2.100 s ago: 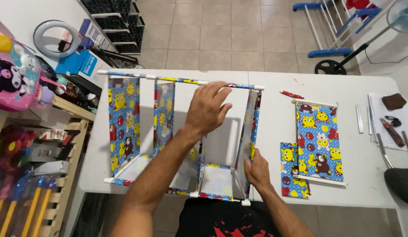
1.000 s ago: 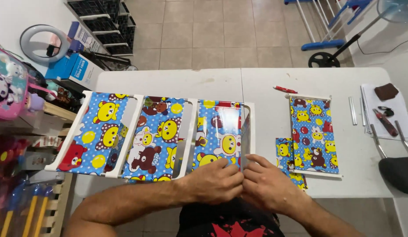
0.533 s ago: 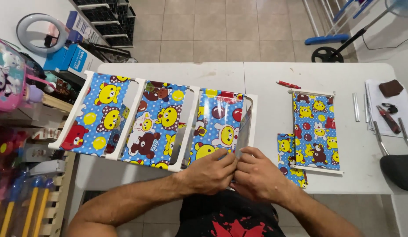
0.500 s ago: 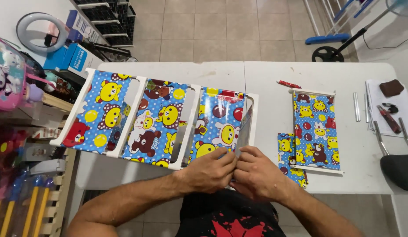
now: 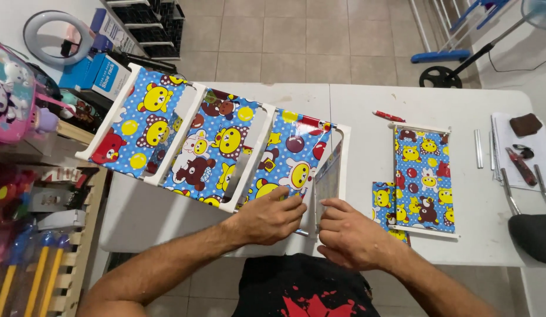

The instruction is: Disassembling a multi-tier fabric and metal rod storage rack by pulling apart the components on a table.

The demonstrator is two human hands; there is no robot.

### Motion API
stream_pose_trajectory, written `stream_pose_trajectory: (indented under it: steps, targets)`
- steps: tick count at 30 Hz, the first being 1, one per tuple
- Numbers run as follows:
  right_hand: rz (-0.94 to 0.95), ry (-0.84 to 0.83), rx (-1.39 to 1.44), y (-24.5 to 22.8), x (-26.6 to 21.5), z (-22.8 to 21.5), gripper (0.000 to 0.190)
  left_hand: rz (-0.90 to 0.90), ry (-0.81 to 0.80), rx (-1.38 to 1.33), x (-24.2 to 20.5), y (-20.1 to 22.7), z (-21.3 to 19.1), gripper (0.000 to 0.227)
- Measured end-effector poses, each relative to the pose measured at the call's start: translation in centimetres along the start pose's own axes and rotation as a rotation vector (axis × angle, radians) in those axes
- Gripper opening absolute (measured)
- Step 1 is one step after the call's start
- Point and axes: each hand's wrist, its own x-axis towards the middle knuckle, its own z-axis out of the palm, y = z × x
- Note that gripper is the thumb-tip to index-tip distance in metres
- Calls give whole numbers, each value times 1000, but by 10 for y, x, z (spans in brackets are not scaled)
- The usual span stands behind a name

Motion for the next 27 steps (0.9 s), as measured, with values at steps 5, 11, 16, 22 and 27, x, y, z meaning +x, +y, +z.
stream_pose_trajectory:
  steps: [5, 11, 16, 22, 27]
  targets:
    - [-67, 130, 54, -4, 9, -9, 56, -2, -53, -340, 10, -2, -11, 45]
    - [299, 714, -237, 78, -2, -4, 31, -302, 217, -357, 40, -57, 21, 27]
    - [678, 558, -183, 127, 22, -15, 30, -467, 154, -174, 88, -130, 75, 29]
    - [874, 383, -40, 120, 23, -28, 21, -604, -199, -414, 104, -133, 82, 43]
    - [891, 297, -39, 117, 21, -24, 25, -568, -223, -432, 100, -124, 72, 48]
